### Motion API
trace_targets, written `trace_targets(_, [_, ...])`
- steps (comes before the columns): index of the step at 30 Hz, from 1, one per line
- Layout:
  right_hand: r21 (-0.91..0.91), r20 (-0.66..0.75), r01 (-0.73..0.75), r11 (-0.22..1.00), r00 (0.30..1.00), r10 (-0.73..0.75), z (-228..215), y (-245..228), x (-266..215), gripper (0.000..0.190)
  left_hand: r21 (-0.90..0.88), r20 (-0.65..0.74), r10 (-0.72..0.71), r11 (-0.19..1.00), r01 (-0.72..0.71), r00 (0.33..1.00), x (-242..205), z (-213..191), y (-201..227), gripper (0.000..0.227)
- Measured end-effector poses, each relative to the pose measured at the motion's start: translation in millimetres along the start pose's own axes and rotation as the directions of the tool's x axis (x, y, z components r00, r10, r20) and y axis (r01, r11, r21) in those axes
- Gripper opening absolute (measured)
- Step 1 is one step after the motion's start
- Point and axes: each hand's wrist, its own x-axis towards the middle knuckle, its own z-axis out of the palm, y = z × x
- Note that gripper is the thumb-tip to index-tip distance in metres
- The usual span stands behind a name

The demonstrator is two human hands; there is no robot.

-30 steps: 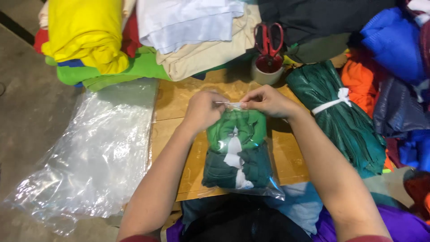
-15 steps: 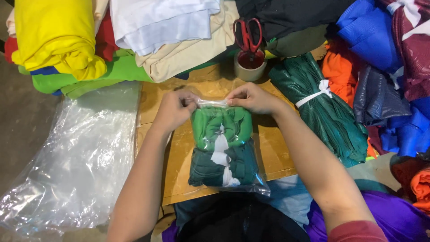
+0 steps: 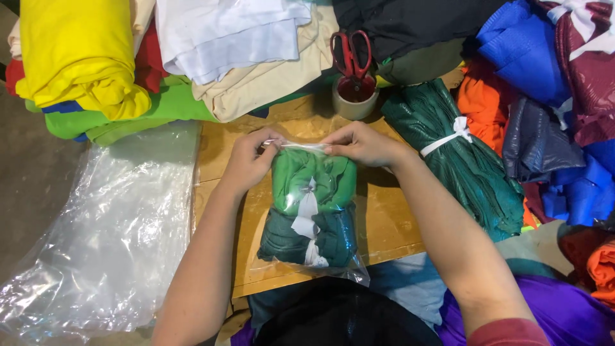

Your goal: Packing green fabric into a plastic bag and sealing the zip-lock top

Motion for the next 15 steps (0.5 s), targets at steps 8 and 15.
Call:
trace_targets(8, [-0.237,-0.060,0.158,0.959,0.982,-0.176,1.2,27.1,11.6,0.021,0.029,0.007,0.187,0.982,-0.187,0.982,2.7,0.8,17.6,0.043])
trace_targets(15, [-0.309,-0.090,0.274,0.911,0.945,-0.315,8.0,36.3,14.3,0.023,0.252,0.091,0.316,0.910,-0.329,0.944,-4.4,2.7,51.4,0.027])
